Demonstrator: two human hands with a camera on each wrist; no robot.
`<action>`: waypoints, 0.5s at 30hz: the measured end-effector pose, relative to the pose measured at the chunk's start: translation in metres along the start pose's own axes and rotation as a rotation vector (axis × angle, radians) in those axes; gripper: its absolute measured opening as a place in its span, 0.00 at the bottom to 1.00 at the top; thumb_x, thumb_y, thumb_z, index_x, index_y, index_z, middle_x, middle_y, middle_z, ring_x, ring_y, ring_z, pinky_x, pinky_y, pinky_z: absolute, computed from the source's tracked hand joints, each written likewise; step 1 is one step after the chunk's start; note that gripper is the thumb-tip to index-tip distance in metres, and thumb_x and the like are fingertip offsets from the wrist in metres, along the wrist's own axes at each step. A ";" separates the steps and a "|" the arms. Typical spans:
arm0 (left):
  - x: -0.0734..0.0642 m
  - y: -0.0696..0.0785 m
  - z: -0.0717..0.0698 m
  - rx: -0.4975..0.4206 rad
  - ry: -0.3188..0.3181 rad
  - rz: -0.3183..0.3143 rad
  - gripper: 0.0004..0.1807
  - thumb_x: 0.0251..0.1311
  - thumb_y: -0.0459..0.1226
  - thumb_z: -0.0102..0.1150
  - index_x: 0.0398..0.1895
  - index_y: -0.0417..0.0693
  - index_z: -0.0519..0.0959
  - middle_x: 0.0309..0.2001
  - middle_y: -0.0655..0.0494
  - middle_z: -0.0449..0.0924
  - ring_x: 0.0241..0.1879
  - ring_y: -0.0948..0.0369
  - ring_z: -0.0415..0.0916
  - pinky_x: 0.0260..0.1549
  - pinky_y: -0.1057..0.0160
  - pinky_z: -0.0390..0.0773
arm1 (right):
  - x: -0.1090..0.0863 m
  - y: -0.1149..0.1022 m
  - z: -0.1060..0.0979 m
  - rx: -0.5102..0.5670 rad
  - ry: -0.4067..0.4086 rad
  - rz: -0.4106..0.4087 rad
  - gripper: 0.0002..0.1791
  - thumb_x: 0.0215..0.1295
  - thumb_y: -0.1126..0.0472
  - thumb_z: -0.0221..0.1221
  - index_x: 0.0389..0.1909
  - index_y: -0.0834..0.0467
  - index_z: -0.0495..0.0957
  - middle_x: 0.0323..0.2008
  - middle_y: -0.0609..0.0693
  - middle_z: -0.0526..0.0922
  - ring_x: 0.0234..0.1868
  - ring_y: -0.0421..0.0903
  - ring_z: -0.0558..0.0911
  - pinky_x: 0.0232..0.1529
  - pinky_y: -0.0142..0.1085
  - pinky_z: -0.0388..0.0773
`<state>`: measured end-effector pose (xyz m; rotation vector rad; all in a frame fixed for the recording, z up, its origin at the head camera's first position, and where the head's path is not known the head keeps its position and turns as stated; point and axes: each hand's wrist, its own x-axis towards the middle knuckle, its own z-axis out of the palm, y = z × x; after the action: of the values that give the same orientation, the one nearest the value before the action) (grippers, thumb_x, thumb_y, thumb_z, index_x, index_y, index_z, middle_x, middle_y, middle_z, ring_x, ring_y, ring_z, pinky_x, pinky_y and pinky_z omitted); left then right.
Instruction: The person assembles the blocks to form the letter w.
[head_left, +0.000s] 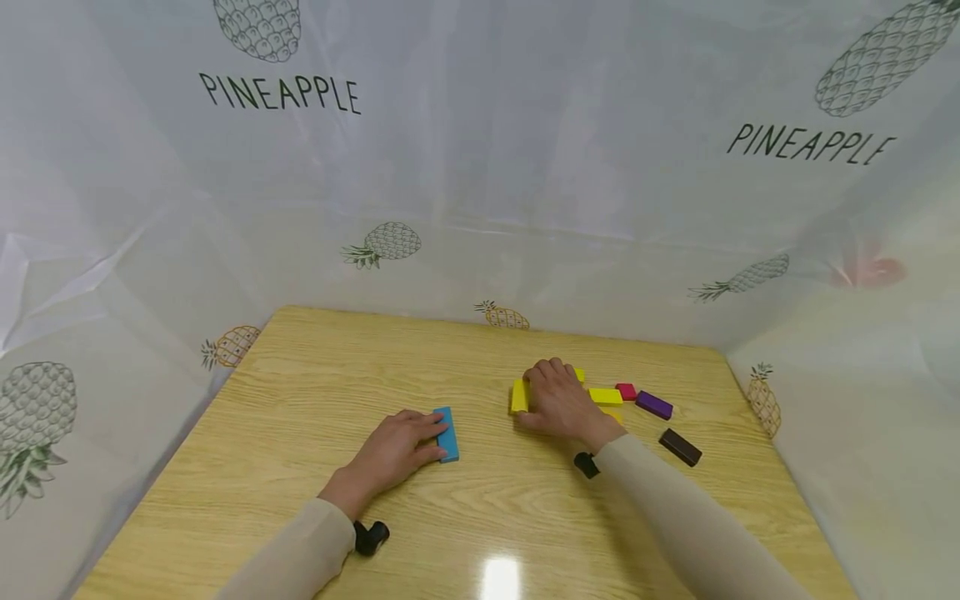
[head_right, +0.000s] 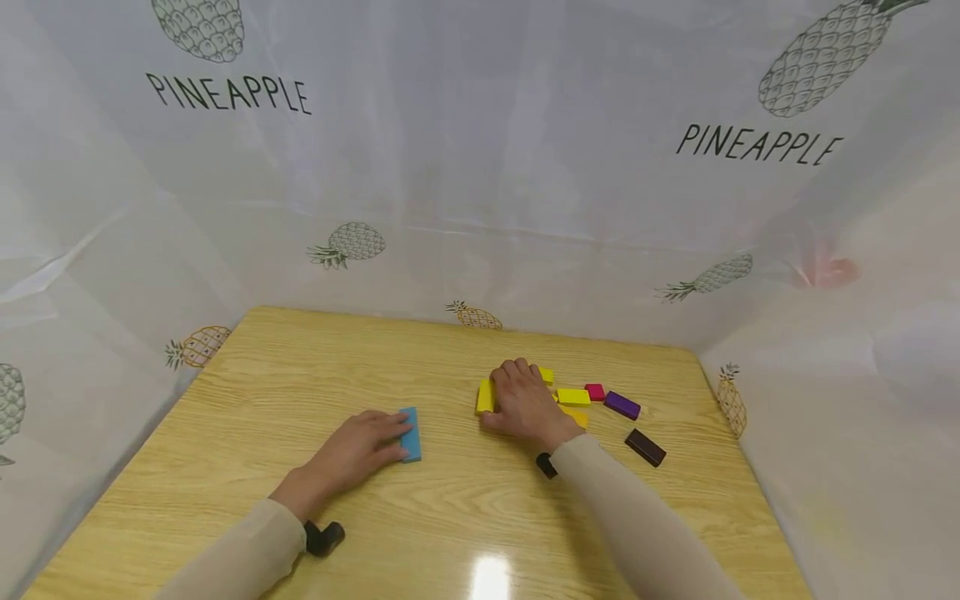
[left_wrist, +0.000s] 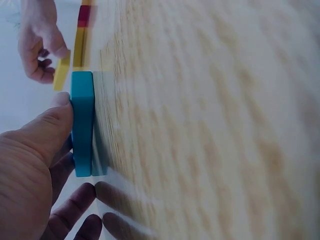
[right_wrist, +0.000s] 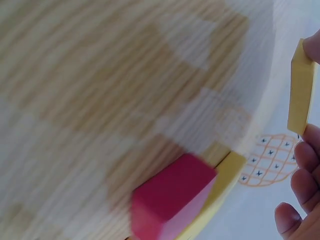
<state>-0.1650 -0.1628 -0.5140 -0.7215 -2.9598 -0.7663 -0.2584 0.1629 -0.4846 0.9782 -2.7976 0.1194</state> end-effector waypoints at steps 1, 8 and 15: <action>0.000 0.000 0.000 -0.002 -0.003 -0.003 0.29 0.72 0.52 0.63 0.72 0.51 0.79 0.73 0.51 0.76 0.71 0.47 0.73 0.69 0.39 0.71 | 0.002 -0.001 0.000 -0.007 0.001 -0.006 0.36 0.64 0.38 0.68 0.58 0.64 0.78 0.54 0.58 0.79 0.54 0.58 0.73 0.53 0.51 0.72; 0.001 -0.002 -0.001 -0.010 -0.007 0.008 0.29 0.73 0.51 0.63 0.71 0.48 0.79 0.72 0.53 0.77 0.70 0.47 0.73 0.69 0.40 0.72 | 0.018 -0.010 0.000 -0.002 -0.003 -0.034 0.36 0.66 0.38 0.68 0.59 0.63 0.78 0.55 0.58 0.78 0.54 0.58 0.73 0.56 0.53 0.72; 0.002 -0.001 -0.002 -0.010 -0.020 0.005 0.29 0.72 0.51 0.64 0.71 0.49 0.79 0.72 0.53 0.77 0.70 0.48 0.73 0.68 0.40 0.72 | 0.036 -0.020 0.000 -0.017 0.012 -0.064 0.36 0.65 0.38 0.69 0.60 0.63 0.78 0.55 0.58 0.79 0.54 0.58 0.74 0.55 0.53 0.73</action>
<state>-0.1677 -0.1637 -0.5122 -0.7413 -2.9728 -0.7795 -0.2731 0.1256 -0.4771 1.0577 -2.7488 0.0930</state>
